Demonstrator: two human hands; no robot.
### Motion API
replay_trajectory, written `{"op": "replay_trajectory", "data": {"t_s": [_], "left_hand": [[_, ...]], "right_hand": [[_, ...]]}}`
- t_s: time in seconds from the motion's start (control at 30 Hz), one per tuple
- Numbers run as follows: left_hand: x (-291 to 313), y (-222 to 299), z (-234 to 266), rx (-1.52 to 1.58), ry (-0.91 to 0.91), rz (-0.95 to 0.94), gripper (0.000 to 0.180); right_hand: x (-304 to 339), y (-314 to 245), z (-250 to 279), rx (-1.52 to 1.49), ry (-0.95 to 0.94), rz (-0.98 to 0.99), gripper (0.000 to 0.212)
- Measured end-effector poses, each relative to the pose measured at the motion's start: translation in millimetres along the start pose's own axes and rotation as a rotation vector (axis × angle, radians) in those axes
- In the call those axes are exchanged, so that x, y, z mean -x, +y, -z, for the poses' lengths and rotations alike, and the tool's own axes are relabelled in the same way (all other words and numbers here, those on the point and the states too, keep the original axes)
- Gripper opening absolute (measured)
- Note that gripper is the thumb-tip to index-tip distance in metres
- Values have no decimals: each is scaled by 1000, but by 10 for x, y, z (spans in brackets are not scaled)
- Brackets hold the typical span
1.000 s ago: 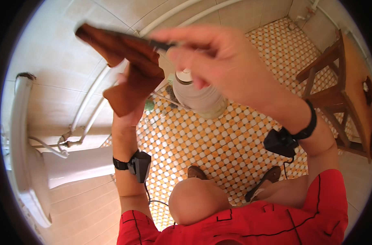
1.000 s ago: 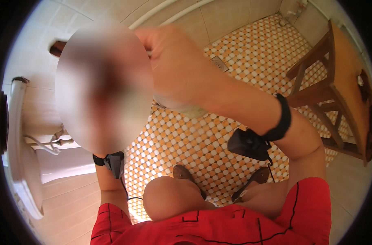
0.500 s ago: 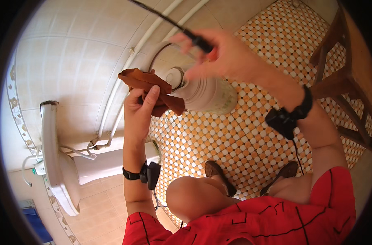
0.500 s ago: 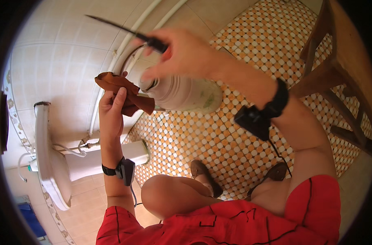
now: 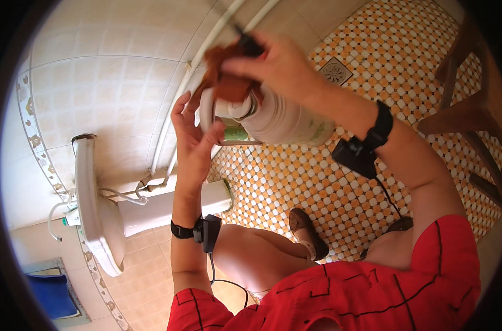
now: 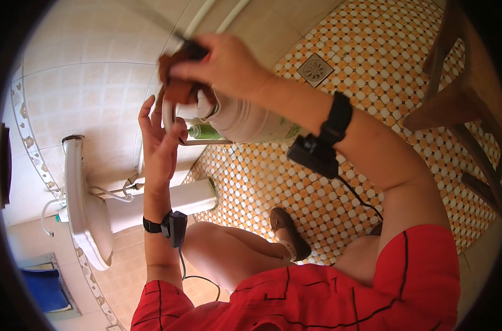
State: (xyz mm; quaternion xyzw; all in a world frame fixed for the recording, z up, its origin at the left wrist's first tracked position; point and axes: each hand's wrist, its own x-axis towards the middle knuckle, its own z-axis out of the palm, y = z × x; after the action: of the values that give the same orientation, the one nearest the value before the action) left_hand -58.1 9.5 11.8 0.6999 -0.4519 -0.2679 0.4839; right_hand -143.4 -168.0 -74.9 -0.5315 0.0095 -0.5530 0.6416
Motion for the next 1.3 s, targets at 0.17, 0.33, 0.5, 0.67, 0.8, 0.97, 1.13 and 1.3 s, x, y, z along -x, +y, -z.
{"op": "replay_trajectory", "data": {"t_s": [0.17,0.33,0.5,0.67,0.8,0.97,1.13,1.3], "left_hand": [[6,-204,151,-211,184,6,29],[-213,-568,378,-272,325,22,34],[-323,-696,479,-131,363,127,41],[-368,-634,427,-100,323,132,40],[-297,-641,443,-116,322,150,40],[-277,-657,435,-69,286,144,40],[-236,-664,439,-30,264,176,40],[-243,-659,427,-30,294,174,40]], "right_hand": [[-188,-144,433,-145,91,-253,28],[-190,467,391,162,59,82,31],[-358,559,-17,618,-300,73,30],[-693,728,-365,617,-648,158,23],[-710,641,-490,637,-829,-48,23],[-695,555,-383,589,-827,-171,22],[-597,391,-211,460,-815,-431,39],[-599,795,-83,319,-805,-195,35]]}}
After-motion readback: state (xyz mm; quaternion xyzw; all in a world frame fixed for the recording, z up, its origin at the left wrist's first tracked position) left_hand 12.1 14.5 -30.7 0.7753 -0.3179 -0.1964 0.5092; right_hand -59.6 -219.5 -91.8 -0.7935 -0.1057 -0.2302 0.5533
